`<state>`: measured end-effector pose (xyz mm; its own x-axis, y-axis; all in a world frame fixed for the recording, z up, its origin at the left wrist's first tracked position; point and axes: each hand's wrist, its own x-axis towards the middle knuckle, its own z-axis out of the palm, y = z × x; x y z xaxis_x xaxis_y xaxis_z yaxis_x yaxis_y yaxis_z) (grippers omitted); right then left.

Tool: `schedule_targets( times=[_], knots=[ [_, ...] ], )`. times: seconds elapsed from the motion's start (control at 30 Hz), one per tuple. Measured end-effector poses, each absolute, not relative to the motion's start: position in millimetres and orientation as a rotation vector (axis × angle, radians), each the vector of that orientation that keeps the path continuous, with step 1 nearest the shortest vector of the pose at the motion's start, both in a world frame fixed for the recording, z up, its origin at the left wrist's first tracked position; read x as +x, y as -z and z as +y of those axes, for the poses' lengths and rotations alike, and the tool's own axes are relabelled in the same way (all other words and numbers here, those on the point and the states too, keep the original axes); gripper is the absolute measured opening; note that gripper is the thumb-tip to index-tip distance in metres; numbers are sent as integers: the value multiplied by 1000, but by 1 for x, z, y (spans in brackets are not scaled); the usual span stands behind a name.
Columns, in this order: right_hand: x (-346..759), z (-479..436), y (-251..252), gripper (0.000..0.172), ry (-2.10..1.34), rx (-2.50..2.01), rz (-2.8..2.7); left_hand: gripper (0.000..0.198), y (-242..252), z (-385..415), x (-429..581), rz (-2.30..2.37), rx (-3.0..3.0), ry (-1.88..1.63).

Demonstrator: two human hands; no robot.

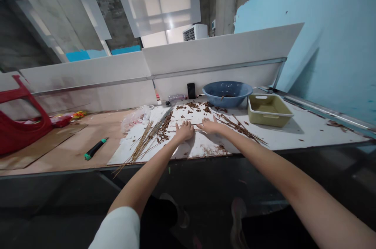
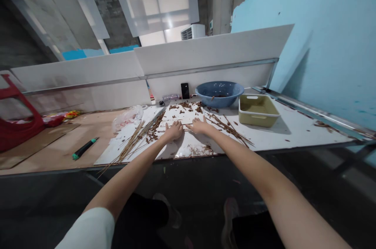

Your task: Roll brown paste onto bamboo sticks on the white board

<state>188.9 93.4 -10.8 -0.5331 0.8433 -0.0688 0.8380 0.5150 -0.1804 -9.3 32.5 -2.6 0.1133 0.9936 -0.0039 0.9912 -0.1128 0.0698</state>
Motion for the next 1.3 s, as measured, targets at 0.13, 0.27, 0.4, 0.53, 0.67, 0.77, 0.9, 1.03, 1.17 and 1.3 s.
schedule_targets(
  times=[0.13, 0.27, 0.4, 0.53, 0.67, 0.77, 0.9, 1.03, 1.17, 1.3],
  knots=[
    [186, 94, 11, 84, -252, -1566, -2651, 65, 3, 35, -3, 2130, 2313, -150],
    [205, 76, 33, 81, -219, -1398, -2737, 61, 18, 18, -15, 2049, 2437, -48],
    [201, 79, 32, 85, -276, -1462, -2698, 60, 13, 18, -17, 2038, 2430, -17],
    [185, 87, 13, 94, -277, -1642, -2628, 66, 1, 28, -8, 2139, 2276, -175],
    [196, 71, 20, 93, -203, -1557, -2646, 67, 9, 16, -11, 2133, 2317, -169],
    [209, 59, 31, 88, -165, -1436, -2694, 67, 18, 5, -19, 2105, 2405, -97],
    [204, 66, 18, 84, -236, -1479, -2712, 67, 12, 12, -17, 2124, 2338, -114],
    [191, 73, 2, 88, -295, -1632, -2633, 68, 4, 24, -6, 2198, 2237, -182],
    [202, 60, 16, 85, -215, -1521, -2689, 65, 16, 13, -14, 2147, 2361, -121],
    [208, 57, 26, 88, -220, -1491, -2709, 62, 18, 7, -26, 2096, 2409, -80]
  ],
)
